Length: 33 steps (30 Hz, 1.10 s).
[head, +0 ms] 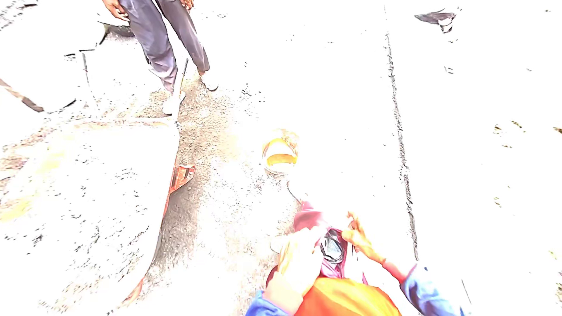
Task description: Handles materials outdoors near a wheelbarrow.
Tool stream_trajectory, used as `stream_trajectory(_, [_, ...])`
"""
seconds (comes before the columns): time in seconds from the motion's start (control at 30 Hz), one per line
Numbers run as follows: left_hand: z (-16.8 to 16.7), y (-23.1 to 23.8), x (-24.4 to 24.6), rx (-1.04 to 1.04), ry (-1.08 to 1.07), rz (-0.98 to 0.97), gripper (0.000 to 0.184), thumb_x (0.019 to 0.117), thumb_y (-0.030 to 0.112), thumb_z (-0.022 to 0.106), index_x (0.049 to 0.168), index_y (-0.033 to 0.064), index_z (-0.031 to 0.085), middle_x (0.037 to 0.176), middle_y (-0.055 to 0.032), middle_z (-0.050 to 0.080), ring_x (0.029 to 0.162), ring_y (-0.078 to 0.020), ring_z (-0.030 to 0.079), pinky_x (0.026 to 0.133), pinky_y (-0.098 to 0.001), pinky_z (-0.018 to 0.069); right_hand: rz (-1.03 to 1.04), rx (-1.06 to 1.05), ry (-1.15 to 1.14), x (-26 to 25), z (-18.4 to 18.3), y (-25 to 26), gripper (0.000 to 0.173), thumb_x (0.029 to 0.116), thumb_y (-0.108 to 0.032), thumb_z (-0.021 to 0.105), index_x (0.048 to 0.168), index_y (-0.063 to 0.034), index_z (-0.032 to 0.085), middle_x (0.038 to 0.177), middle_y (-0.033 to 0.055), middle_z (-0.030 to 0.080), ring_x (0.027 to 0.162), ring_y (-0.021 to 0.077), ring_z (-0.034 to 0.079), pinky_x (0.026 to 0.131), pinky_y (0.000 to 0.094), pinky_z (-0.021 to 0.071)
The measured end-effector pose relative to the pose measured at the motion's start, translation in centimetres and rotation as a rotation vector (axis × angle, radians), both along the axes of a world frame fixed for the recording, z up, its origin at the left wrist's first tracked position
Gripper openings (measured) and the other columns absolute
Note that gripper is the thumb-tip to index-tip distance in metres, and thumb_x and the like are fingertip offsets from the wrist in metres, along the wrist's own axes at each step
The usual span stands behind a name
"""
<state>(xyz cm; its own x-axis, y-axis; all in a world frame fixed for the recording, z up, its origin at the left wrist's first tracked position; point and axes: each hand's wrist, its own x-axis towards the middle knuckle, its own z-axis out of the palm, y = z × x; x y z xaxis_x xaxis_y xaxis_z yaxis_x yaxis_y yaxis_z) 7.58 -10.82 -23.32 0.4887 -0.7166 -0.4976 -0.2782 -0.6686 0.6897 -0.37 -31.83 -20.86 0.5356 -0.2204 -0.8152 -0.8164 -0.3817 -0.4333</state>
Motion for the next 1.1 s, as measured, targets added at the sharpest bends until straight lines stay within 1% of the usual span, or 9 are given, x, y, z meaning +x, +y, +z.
stream_trajectory(0.13, [0.4,-0.8,-0.3,0.006,-0.153,-0.114,0.035,0.0926,0.054,0.056,0.113,0.0332,0.077,0.116,-0.005,0.065,0.113,-0.0243,0.059,0.097,-0.0447,0.0471,0.047,0.003,0.014,1.4,-0.6,0.0,0.057,0.093,-0.023,0.064,0.144,-0.0033,0.047,0.097,0.0117,0.069,0.08,0.0211,0.068,0.074,0.041,0.0582])
stream_trajectory(0.27, [0.8,-1.6,-0.1,0.116,-0.158,-0.237,0.03,0.092,0.048,0.06,0.098,0.0242,0.078,0.131,-0.0078,0.063,0.123,-0.0295,0.055,0.105,-0.0497,0.0412,-0.013,0.063,-0.008,2.1,-1.3,0.3,0.064,0.0902,-0.022,0.064,0.148,-0.0032,0.042,0.096,0.01,0.066,0.078,0.0186,0.065,0.073,0.0383,0.0566])
stream_trajectory(0.47, [-1.6,-5.1,-0.9,0.29,-0.329,-0.194,0.049,0.0836,0.025,0.07,0.13,0.0103,0.064,0.134,-0.0155,0.059,0.125,-0.0356,0.055,0.103,-0.0535,0.0435,0.028,0.072,0.008,3.5,-0.7,1.3,0.05,0.0928,-0.021,0.064,0.138,-0.0054,0.049,0.091,0.0074,0.067,0.073,0.0166,0.065,0.068,0.0361,0.0564])
stream_trajectory(0.6, [-1.3,-4.2,0.1,0.256,-0.157,0.048,0.057,0.0832,0.032,0.072,0.136,0.0126,0.062,0.142,-0.016,0.053,0.134,-0.0367,0.048,0.109,-0.0556,0.0385,0.009,0.063,0.034,3.2,-1.3,0.5,0.055,0.0917,-0.02,0.065,0.141,-0.0027,0.048,0.099,0.0117,0.068,0.081,0.0197,0.066,0.075,0.039,0.056])
stream_trajectory(0.7, [-0.3,-1.3,1.2,0.297,-0.076,0.256,0.061,0.089,0.049,0.066,0.137,0.0117,0.061,0.142,-0.0154,0.057,0.138,-0.0341,0.049,0.112,-0.0553,0.0411,-0.098,0.146,0.037,2.0,-2.1,0.0,0.038,0.0964,-0.016,0.061,0.131,-0.0014,0.053,0.097,0.0113,0.067,0.079,0.0186,0.066,0.072,0.0372,0.0561])
stream_trajectory(0.77, [-0.6,0.8,2.2,0.282,0.043,0.336,0.052,0.0922,0.051,0.062,0.126,0.0121,0.066,0.122,-0.0086,0.068,0.12,-0.0258,0.062,0.104,-0.0518,0.047,-0.201,0.304,0.013,1.5,-2.2,0.5,0.025,0.1026,-0.013,0.056,0.124,0.0008,0.058,0.097,0.011,0.071,0.08,0.0185,0.072,0.072,0.0368,0.0617])
stream_trajectory(0.83, [-1.4,2.3,2.5,0.201,0.175,0.371,0.037,0.095,0.046,0.06,0.111,0.0136,0.071,0.1,-0.0032,0.074,0.098,-0.0189,0.07,0.09,-0.0465,0.0555,-0.102,0.354,-0.041,0.2,-3.8,1.0,0.023,0.097,-0.009,0.056,0.118,0.0012,0.058,0.093,0.009,0.068,0.076,0.0156,0.067,0.07,0.0348,0.0575])
stream_trajectory(1.0, [-3.0,3.9,1.2,0.079,0.191,0.443,0.029,0.0964,0.042,0.057,0.104,0.0197,0.075,0.093,0.0045,0.074,0.091,-0.0095,0.07,0.086,-0.0392,0.0574,0.149,0.152,-0.025,0.1,-5.2,0.8,0.03,0.0961,-0.027,0.066,0.11,-0.0004,0.066,0.093,0.0127,0.069,0.083,0.0216,0.068,0.079,0.0428,0.0564])
stream_trajectory(1.1, [-3.3,5.5,0.4,0.044,0.203,0.572,0.029,0.0973,0.041,0.059,0.105,0.0173,0.075,0.092,0.0025,0.075,0.088,-0.0112,0.071,0.084,-0.0401,0.0585,0.178,0.132,-0.015,1.2,-4.8,1.0,0.046,0.0964,-0.052,0.064,0.096,-0.0056,0.064,0.079,0.0071,0.063,0.071,0.018,0.062,0.069,0.0396,0.0535])
